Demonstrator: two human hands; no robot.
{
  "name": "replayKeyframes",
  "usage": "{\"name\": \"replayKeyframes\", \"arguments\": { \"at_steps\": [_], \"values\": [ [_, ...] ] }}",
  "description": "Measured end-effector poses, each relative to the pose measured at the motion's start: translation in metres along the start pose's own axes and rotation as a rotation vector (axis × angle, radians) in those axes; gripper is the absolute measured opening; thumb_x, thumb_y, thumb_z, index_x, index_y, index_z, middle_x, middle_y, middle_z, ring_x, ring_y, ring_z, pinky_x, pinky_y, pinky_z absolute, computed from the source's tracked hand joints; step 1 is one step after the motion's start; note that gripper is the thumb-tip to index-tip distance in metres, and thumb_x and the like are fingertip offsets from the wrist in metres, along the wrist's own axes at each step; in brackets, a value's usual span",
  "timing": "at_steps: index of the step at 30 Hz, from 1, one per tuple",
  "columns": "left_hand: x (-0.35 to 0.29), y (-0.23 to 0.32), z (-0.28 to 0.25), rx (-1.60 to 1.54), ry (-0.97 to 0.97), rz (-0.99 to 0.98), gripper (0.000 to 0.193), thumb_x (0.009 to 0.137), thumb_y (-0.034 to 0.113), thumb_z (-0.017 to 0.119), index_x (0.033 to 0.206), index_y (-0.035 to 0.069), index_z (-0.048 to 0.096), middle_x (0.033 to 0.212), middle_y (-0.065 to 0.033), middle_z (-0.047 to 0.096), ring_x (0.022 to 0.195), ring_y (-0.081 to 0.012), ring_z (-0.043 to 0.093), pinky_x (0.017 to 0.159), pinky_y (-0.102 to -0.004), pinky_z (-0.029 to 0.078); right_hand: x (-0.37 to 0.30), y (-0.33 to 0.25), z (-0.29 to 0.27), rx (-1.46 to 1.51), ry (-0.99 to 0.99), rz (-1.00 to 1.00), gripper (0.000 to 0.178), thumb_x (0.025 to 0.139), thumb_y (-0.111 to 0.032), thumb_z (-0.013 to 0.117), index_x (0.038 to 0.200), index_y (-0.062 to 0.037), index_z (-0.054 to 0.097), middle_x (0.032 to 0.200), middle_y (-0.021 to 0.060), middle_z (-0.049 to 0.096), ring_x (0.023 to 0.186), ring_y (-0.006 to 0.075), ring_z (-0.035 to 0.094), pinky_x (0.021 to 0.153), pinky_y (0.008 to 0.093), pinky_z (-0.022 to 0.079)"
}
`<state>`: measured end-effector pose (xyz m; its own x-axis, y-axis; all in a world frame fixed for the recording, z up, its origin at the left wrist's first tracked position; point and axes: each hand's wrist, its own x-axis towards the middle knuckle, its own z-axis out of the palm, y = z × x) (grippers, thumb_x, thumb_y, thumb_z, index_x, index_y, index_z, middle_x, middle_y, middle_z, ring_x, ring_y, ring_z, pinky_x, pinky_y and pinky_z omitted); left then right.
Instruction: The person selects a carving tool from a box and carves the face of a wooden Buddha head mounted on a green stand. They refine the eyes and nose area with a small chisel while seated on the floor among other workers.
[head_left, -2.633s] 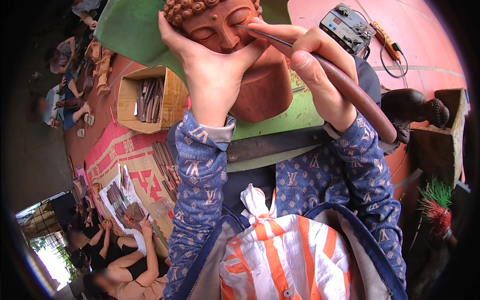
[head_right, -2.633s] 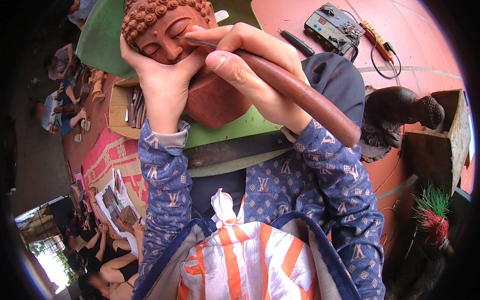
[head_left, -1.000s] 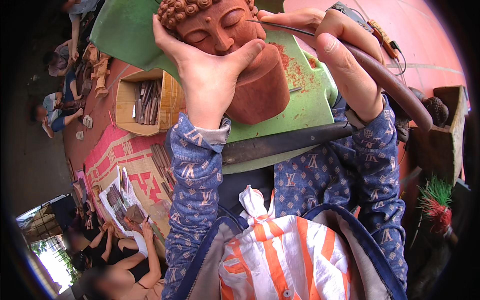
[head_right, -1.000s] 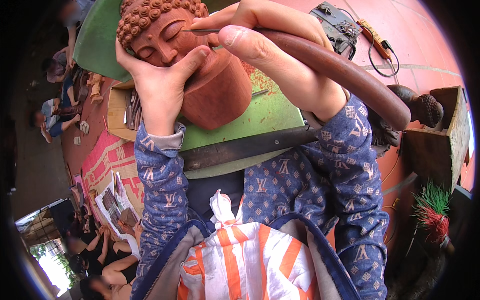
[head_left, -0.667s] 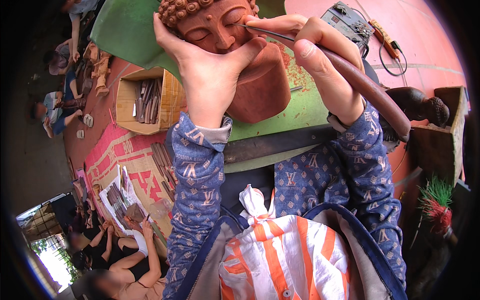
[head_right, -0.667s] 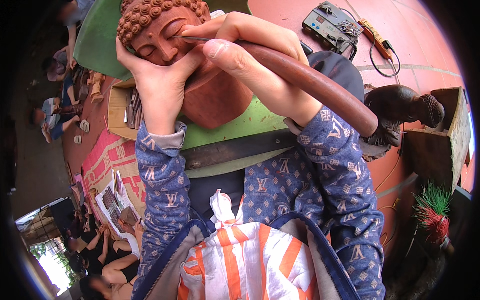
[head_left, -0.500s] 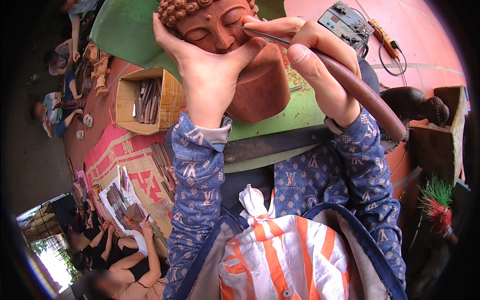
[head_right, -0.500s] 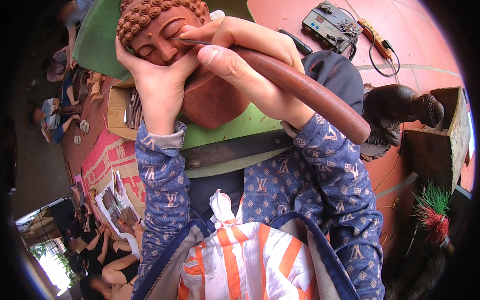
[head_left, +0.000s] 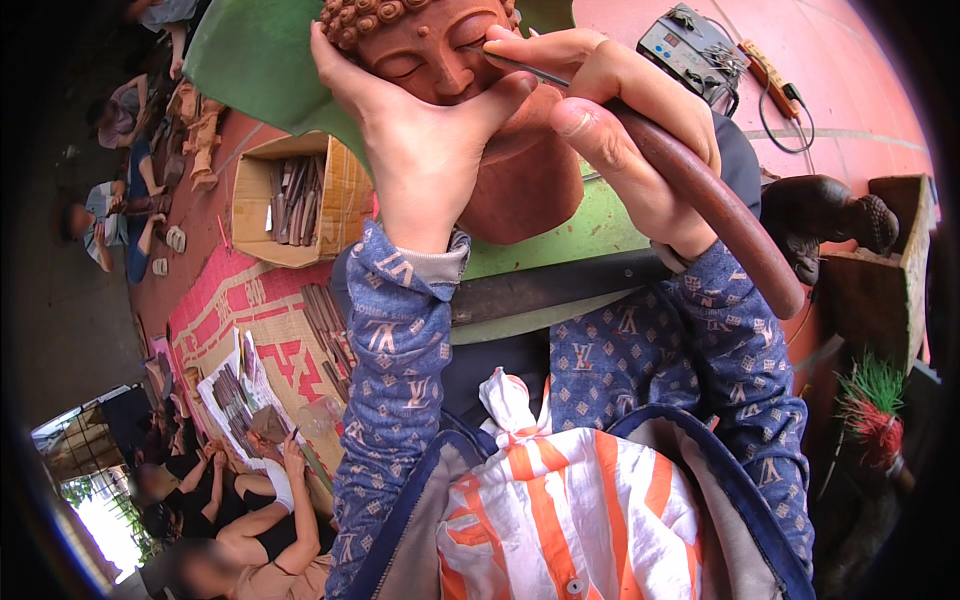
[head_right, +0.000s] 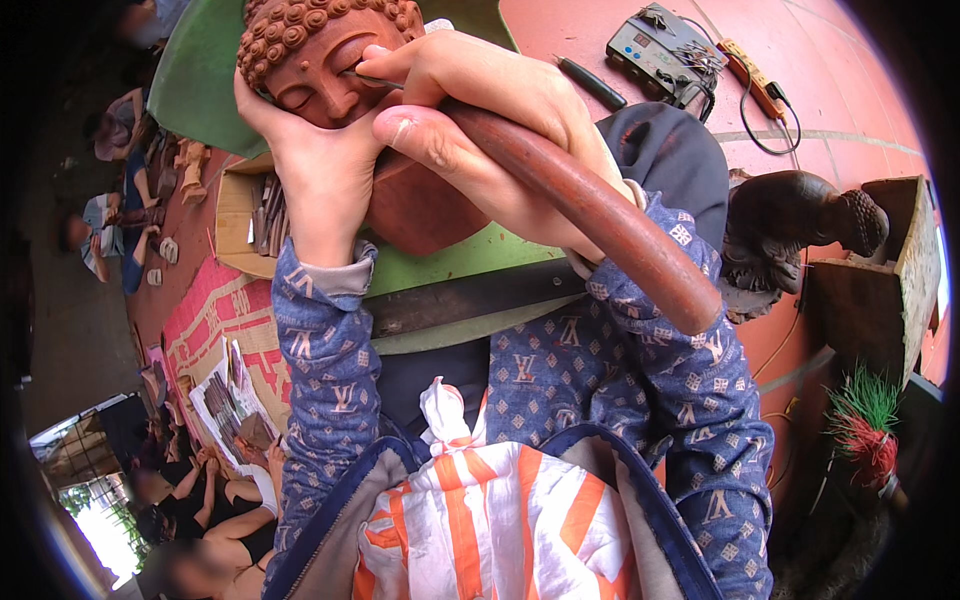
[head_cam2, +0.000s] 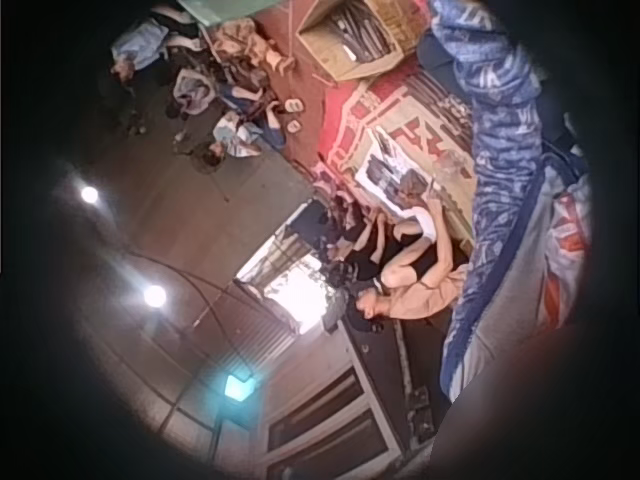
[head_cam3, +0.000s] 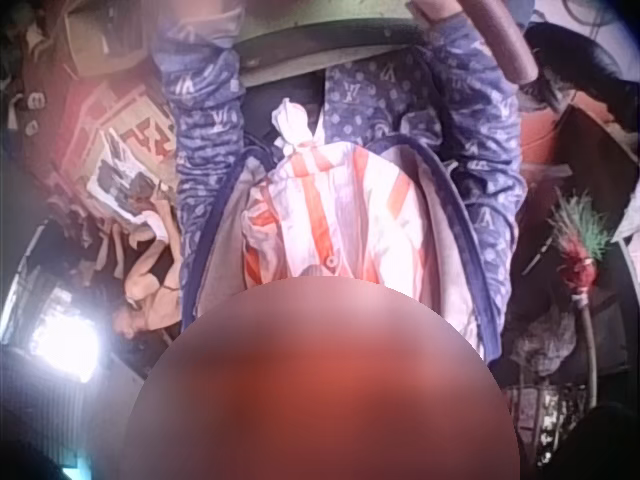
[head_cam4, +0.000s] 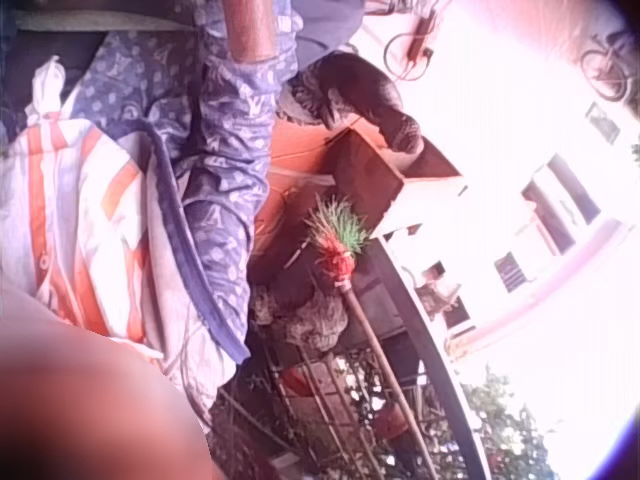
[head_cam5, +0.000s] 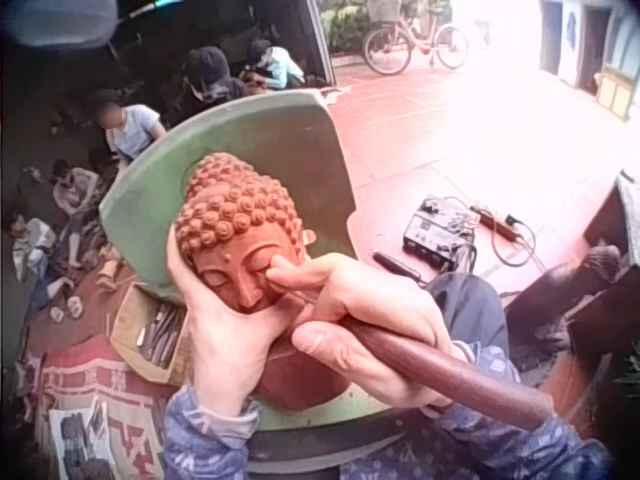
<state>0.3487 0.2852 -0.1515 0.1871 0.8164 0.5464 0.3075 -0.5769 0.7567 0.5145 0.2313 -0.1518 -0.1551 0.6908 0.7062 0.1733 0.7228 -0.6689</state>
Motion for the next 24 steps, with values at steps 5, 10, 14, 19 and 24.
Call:
{"name": "replayKeyframes", "arguments": {
  "at_steps": [5,10,14,19,24],
  "values": [
    [-0.003,-0.002,-0.003,0.079,-0.005,0.013,0.120,0.063,0.020,0.090,0.141,-0.004,0.003,0.134,-0.0215,0.038,0.123,-0.0258,0.043,0.105,-0.0355,0.037,0.009,0.010,-0.011,-0.018,-0.077,-0.123,0.020,0.087,-0.013,0.065,0.083,0.0039,0.055,0.098,0.0220,0.064,0.087,0.0259,0.063,0.075,0.0317,0.049],
    [-0.006,-0.006,-0.003,0.061,-0.017,0.022,0.118,0.066,0.020,0.088,0.142,-0.003,0.001,0.136,-0.0209,0.038,0.125,-0.0262,0.042,0.106,-0.0357,0.036,0.032,-0.006,-0.025,-0.025,-0.324,-0.136,0.020,0.086,-0.008,0.066,0.078,0.0028,0.050,0.078,0.0190,0.052,0.071,0.0328,0.054,0.061,0.0354,0.043],
    [-0.003,-0.010,-0.004,0.029,-0.026,0.084,0.118,0.067,0.018,0.087,0.143,-0.003,-0.001,0.137,-0.0215,0.036,0.126,-0.0270,0.040,0.108,-0.0366,0.033,0.048,-0.015,-0.034,0.019,-0.438,-0.142,0.020,0.087,-0.009,0.065,0.080,0.0023,0.050,0.071,0.0159,0.045,0.065,0.0334,0.049,0.059,0.0381,0.040],
    [-0.001,0.000,-0.003,0.106,0.003,0.002,0.118,0.065,0.016,0.088,0.142,-0.004,0.001,0.137,-0.0231,0.035,0.127,-0.0285,0.039,0.109,-0.0372,0.032,0.039,0.009,-0.041,0.166,-0.368,-0.069,0.025,0.090,-0.018,0.064,0.079,0.0037,0.056,0.089,0.0188,0.061,0.082,0.0268,0.061,0.072,0.0353,0.047],
    [-0.001,0.005,-0.001,-0.006,0.012,-0.037,0.118,0.064,0.015,0.088,0.142,-0.004,0.002,0.136,-0.0231,0.035,0.126,-0.0280,0.038,0.108,-0.0366,0.033,0.019,0.030,-0.034,0.189,-0.201,-0.124,0.024,0.089,-0.016,0.064,0.076,0.0023,0.057,0.097,0.0230,0.064,0.091,0.0304,0.063,0.078,0.0398,0.048]
  ]
}}
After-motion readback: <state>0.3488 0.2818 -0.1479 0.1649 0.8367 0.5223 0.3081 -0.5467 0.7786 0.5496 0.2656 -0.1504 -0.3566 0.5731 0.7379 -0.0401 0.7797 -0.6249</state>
